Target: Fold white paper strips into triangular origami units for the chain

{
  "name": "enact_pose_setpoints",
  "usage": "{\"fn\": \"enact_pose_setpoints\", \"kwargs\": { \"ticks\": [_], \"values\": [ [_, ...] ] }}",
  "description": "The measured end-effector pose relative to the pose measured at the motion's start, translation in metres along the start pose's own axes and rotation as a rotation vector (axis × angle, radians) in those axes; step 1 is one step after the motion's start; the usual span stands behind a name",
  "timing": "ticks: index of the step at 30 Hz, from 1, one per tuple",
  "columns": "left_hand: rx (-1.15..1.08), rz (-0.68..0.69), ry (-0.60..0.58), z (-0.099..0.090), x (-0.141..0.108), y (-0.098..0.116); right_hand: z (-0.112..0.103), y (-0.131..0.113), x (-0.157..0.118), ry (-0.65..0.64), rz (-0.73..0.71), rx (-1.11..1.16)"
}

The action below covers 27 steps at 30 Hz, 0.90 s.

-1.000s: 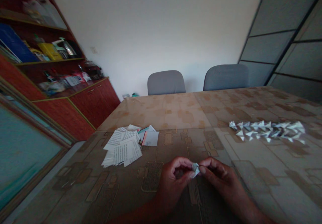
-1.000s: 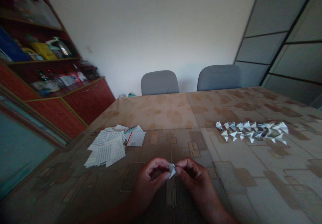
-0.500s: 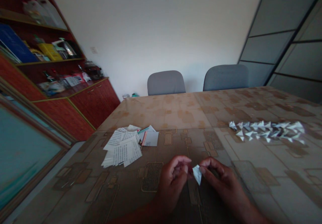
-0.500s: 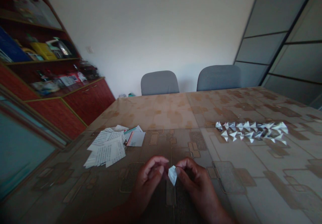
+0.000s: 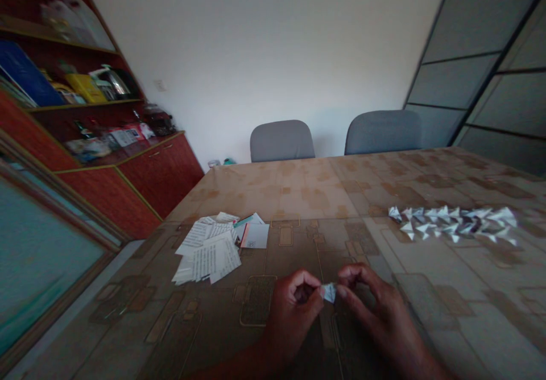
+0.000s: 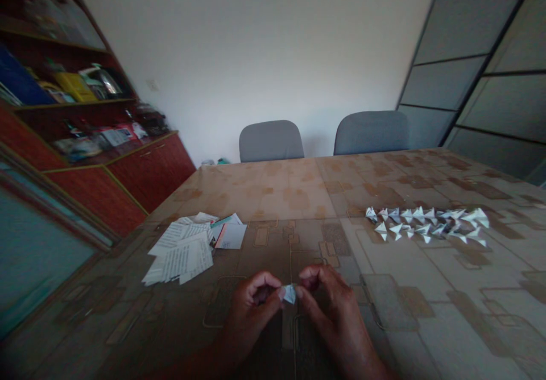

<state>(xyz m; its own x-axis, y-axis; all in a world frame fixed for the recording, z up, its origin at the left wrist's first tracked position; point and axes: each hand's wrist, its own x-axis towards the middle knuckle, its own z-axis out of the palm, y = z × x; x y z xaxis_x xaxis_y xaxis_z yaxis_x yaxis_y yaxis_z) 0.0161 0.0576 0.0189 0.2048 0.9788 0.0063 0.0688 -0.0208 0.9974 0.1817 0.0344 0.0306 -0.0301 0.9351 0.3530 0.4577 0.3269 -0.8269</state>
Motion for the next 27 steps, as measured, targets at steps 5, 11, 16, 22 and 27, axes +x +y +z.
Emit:
{"fn": "enact_pose_setpoints", "kwargs": {
  "ticks": [5,11,16,22,27],
  "values": [
    [-0.078,-0.041,0.0,0.003,-0.001,0.001,0.003,0.004,-0.005,0.102,-0.252,-0.301],
    [-0.125,-0.035,-0.031,0.005,-0.003,-0.001,0.005,0.008,-0.006,0.057,-0.243,-0.36],
    [-0.134,0.011,-0.009,0.003,-0.002,0.001,0.005,0.006,-0.003,-0.03,-0.178,-0.196],
    [-0.083,0.028,0.003,-0.002,0.001,0.0,0.002,-0.003,-0.002,-0.16,-0.098,-0.064],
    [-0.08,0.031,0.035,-0.002,0.002,0.0,0.001,-0.006,-0.002,-0.221,-0.01,0.048]
  ]
}}
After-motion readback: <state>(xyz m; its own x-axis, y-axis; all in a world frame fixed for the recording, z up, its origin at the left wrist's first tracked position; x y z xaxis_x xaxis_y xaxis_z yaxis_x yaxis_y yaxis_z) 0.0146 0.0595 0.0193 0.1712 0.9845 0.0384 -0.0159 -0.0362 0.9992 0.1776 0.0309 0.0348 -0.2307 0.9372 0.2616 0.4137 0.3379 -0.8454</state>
